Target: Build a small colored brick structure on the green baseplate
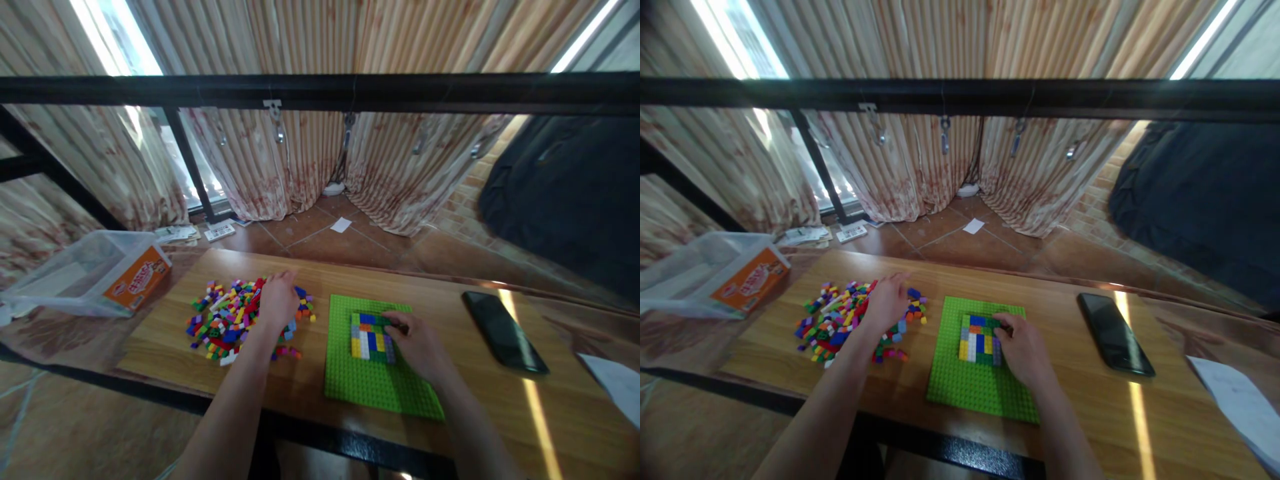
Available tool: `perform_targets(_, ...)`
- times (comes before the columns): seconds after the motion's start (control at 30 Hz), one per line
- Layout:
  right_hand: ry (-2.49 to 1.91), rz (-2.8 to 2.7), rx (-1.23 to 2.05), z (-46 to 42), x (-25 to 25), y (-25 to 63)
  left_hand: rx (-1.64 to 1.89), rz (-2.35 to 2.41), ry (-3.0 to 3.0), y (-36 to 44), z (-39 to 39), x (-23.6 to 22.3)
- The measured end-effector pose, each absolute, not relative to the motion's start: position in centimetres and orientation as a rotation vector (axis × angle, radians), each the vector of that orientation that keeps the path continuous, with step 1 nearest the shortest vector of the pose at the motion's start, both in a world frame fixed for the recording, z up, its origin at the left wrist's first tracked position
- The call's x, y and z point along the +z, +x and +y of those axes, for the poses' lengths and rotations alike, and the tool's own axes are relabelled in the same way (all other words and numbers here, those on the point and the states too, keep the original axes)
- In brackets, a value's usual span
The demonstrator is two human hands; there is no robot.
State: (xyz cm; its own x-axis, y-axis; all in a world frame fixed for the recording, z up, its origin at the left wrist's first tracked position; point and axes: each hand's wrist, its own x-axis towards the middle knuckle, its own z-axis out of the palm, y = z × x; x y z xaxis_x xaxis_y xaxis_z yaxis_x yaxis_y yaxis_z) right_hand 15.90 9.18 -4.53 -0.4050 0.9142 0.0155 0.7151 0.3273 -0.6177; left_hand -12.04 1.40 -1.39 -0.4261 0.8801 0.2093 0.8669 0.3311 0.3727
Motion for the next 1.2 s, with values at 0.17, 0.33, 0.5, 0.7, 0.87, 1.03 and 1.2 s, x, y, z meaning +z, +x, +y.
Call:
perform_targets(0.17,-1.436,-2.247,0.71,9.5,-4.8,15.7,0.45,2.465,1.709,-13.0,0.9,-1.5)
perform_targets(0.33,-1.446,-2.269,0.688,9.6,-4.8,15.7,0.374,2.494,1.669,-11.8,1.0,-1.6)
perform_targets(0.5,-1.436,-2.267,0.697,9.4,-4.4,15.6,0.318,2.544,1.665,-11.7,1.0,-1.4)
perform_targets(0.7,-1.446,-2.224,0.747,9.4,-4.1,15.8,0.296,2.569,1.739,-11.9,0.9,-1.5)
perform_targets(0.87,-1.446,-2.191,0.739,9.4,-3.6,16.0,0.392,2.624,1.708,-12.3,1.2,-1.3)
perform_targets(1.03,-1.432,-2.026,0.713,9.4,-2.9,16.0,0.922,2.342,1.686,-12.3,1.3,-0.8)
perform_targets(1.2,-1.21,-1.83,0.887,9.1,-2.6,15.7,1.22,1.835,1.668,-8.4,1.4,-1.5)
